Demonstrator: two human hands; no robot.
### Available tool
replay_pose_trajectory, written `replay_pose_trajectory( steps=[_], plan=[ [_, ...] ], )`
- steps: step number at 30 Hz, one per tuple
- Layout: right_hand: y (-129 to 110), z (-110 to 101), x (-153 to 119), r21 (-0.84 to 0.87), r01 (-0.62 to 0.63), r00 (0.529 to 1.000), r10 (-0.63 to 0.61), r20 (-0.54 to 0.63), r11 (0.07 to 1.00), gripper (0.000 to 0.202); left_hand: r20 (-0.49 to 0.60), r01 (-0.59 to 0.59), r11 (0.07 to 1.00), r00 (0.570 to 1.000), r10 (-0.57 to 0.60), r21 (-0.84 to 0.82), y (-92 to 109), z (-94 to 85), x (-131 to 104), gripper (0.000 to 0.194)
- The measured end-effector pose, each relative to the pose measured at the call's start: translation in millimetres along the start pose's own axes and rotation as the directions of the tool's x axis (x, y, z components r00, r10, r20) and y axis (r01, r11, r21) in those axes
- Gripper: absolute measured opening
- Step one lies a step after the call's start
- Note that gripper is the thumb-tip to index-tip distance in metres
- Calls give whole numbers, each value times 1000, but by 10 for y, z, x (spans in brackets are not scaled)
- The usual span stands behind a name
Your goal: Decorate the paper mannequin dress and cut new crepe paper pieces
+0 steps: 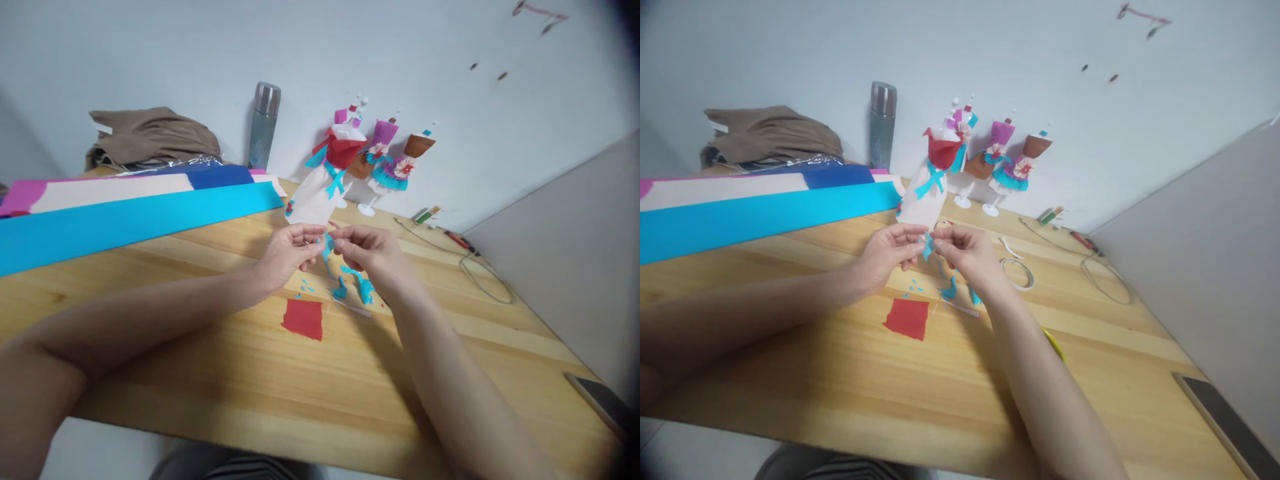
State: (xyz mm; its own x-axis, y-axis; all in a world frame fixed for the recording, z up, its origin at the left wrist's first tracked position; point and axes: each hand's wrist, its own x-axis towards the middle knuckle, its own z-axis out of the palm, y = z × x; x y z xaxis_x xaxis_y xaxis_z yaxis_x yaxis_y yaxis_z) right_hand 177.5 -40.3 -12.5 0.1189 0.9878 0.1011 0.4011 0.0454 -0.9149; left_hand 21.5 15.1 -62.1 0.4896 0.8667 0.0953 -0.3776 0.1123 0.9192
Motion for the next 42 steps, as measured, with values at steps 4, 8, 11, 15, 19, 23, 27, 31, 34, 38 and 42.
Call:
replay_pose_trajectory(
  steps=[4, 8, 11, 15, 19, 23, 27, 31, 34, 38, 42],
  plan=[
    [13, 2, 3, 22, -27, 997, 25, 74, 999, 32, -5, 5, 999, 1000, -6, -41, 11, 13, -12, 25],
    [39, 26, 20, 42, -35, 996, 32, 79, 998, 38, 4, 11, 999, 1000, -11, -46, 13, 18, -23, 24],
    [55, 26, 29, 59, -54, 998, 52, 35, 997, 40, 23, 11, 998, 1000, -10, -58, 6, 12, -26, 24],
    [60, 3, 25, 95, -86, 995, 82, 50, 992, 43, 26, 41, 993, 999, -38, -112, 7, -5, -29, 23],
    [62, -1, 23, 78, -68, 997, 65, 39, 995, 41, 27, 88, 988, 996, -85, -124, -2, -22, -37, 34],
    [57, 9, 22, 41, -49, 999, 49, 2, 998, 37, 101, 94, 995, 991, -91, -29, -26, -28, -51, 35],
    [46, 7, 18, 26, -59, 998, 58, 13, 998, 38, 155, 83, 994, 984, -92, 64, -34, -20, -58, 23],
    [54, -7, 18, 72, -74, 996, 70, 56, 995, 40, 130, 82, 996, 988, -87, 48, -33, -11, -57, 19],
    [74, -20, 22, 120, -93, 992, 82, 98, 988, 46, 138, 84, 996, 986, -89, 40, -25, -6, -63, 19],
    [93, -31, 26, 156, -114, 987, 93, 135, 981, 51, 160, 96, 994, 982, -103, 48, -3, -10, -73, 19],
    [82, -31, 21, 141, -127, 985, 108, 135, 982, 49, 180, 153, 988, 971, -156, 31, 20, -24, -71, 17]
  ],
)
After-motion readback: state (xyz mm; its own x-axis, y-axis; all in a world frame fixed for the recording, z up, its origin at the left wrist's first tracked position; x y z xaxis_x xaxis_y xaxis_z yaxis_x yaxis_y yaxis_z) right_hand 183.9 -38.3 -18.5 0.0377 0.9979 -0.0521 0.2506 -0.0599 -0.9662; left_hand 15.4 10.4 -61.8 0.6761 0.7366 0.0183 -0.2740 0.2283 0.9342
